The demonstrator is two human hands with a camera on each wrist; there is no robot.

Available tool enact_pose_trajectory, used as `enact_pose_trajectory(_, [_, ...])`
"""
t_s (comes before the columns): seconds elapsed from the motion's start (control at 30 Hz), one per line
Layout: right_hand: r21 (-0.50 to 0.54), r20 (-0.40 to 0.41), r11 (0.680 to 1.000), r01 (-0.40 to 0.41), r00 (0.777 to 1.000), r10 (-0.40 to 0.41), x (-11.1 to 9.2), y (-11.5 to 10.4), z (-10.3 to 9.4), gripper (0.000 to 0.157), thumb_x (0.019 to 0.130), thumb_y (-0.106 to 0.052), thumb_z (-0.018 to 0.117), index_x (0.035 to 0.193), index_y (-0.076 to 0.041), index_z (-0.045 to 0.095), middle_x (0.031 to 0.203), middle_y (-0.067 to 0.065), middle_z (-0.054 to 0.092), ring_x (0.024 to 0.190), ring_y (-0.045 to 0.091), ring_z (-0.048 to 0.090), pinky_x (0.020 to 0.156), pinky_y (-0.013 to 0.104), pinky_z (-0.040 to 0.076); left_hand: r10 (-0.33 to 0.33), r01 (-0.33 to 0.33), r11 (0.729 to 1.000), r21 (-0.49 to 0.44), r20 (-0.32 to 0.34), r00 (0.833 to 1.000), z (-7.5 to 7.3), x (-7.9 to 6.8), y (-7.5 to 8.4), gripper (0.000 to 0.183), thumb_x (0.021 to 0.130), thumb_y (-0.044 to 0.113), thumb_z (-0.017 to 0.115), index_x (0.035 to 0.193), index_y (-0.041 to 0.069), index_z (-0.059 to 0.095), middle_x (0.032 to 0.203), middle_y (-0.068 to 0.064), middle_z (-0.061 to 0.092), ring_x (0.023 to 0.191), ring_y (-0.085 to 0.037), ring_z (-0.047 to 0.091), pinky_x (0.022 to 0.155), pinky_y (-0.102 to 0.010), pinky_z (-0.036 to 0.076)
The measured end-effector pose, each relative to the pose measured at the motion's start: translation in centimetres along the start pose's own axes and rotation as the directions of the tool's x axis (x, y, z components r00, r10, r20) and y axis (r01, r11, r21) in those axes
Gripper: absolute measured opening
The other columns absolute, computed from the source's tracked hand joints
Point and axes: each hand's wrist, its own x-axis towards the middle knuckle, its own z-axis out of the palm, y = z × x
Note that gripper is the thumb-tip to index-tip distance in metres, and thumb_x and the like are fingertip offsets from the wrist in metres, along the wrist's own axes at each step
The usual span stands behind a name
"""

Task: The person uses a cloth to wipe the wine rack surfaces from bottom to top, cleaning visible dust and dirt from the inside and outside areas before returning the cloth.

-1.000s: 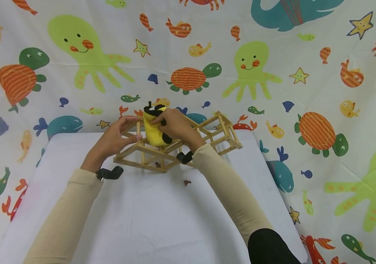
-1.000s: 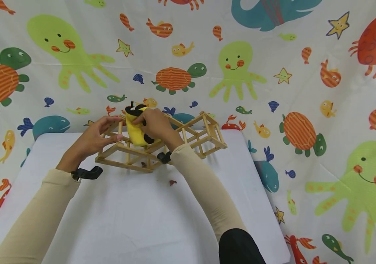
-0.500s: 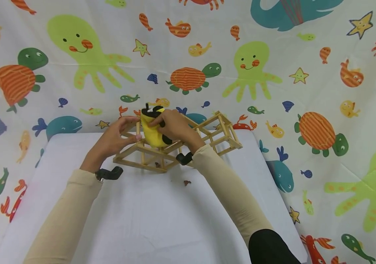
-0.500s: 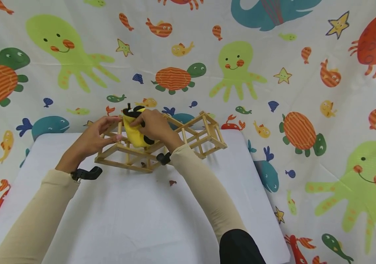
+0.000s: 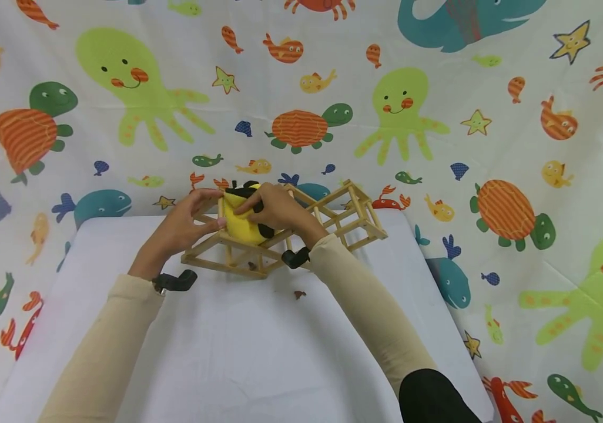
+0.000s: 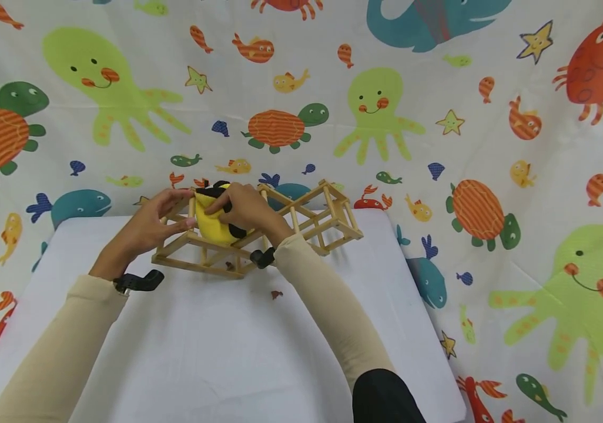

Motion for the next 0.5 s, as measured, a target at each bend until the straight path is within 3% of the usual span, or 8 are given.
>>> enact_pose_trajectory(0.17, [0.112, -0.171, 0.994, -0.012, 0.985, 0.031, -0.2, -0.5, 0.2, 0.029, 0.098, -0.017, 0.077, 0.123, -0.033, 0.081, 0.149, 0.002, 0.066, 0.125, 0.015, 0.060, 0.098, 0.026, 0.052, -0.036, 0.036, 0.999, 0.007, -0.029, 0.999, -0.2, -0.5, -0.5, 0.077, 0.098, 0.046, 0.077, 0.161, 0.022, 0.040, 0.173, -0.008, 0.037, 0.163, -0.040, 0.028, 0.126, -0.075, 0.021])
enact_pose_trajectory(0.23, [0.140, -0.207, 0.990, -0.007, 0.978, 0.036, -0.2, -0.7, 0.2, 0.029, 0.098, -0.017, 0.077, 0.123, -0.033, 0.081, 0.151, 0.005, 0.064, 0.136, 0.018, 0.058, 0.107, 0.028, 0.054, -0.042, 0.042, 0.999, 0.000, -0.074, 0.996, -0.3, -1.1, -0.7, 0.077, 0.097, 0.050, 0.076, 0.161, 0.024, 0.042, 0.172, -0.008, 0.039, 0.162, -0.041, 0.028, 0.123, -0.079, 0.021])
enact_pose_trajectory(0.3, [0.172, -0.231, 0.985, 0.006, 0.972, 0.034, -0.4, -0.9, 0.1, 0.029, 0.098, -0.017, 0.078, 0.122, -0.032, 0.081, 0.151, 0.006, 0.064, 0.140, 0.020, 0.058, 0.108, 0.030, 0.056, -0.045, 0.043, 0.999, -0.015, -0.146, 0.988, -0.4, -1.8, -1.1, 0.072, 0.097, 0.050, 0.075, 0.158, 0.025, 0.046, 0.168, -0.009, 0.045, 0.161, -0.041, 0.032, 0.122, -0.081, 0.022])
enact_pose_trajectory(0.37, [0.203, -0.253, 0.979, 0.023, 0.967, 0.029, -0.6, -1.0, -0.1, 0.029, 0.098, -0.016, 0.078, 0.122, -0.032, 0.082, 0.151, 0.004, 0.064, 0.143, 0.019, 0.057, 0.109, 0.030, 0.056, -0.040, 0.033, 0.999, -0.033, -0.234, 0.971, -0.3, -2.7, -1.5, 0.065, 0.098, 0.049, 0.075, 0.154, 0.023, 0.052, 0.161, -0.010, 0.055, 0.157, -0.039, 0.040, 0.122, -0.080, 0.022])
enact_pose_trajectory(0.5, [0.253, -0.327, 0.963, 0.090, 0.945, -0.003, -0.8, -1.3, -0.6, 0.029, 0.097, -0.015, 0.079, 0.120, -0.031, 0.082, 0.147, 0.000, 0.068, 0.139, 0.014, 0.060, 0.107, 0.026, 0.056, -0.041, 0.023, 0.998, -0.051, -0.394, 0.918, 0.1, -4.8, -2.5, 0.050, 0.101, 0.042, 0.073, 0.143, 0.016, 0.064, 0.142, -0.012, 0.069, 0.140, -0.032, 0.057, 0.125, -0.073, 0.029])
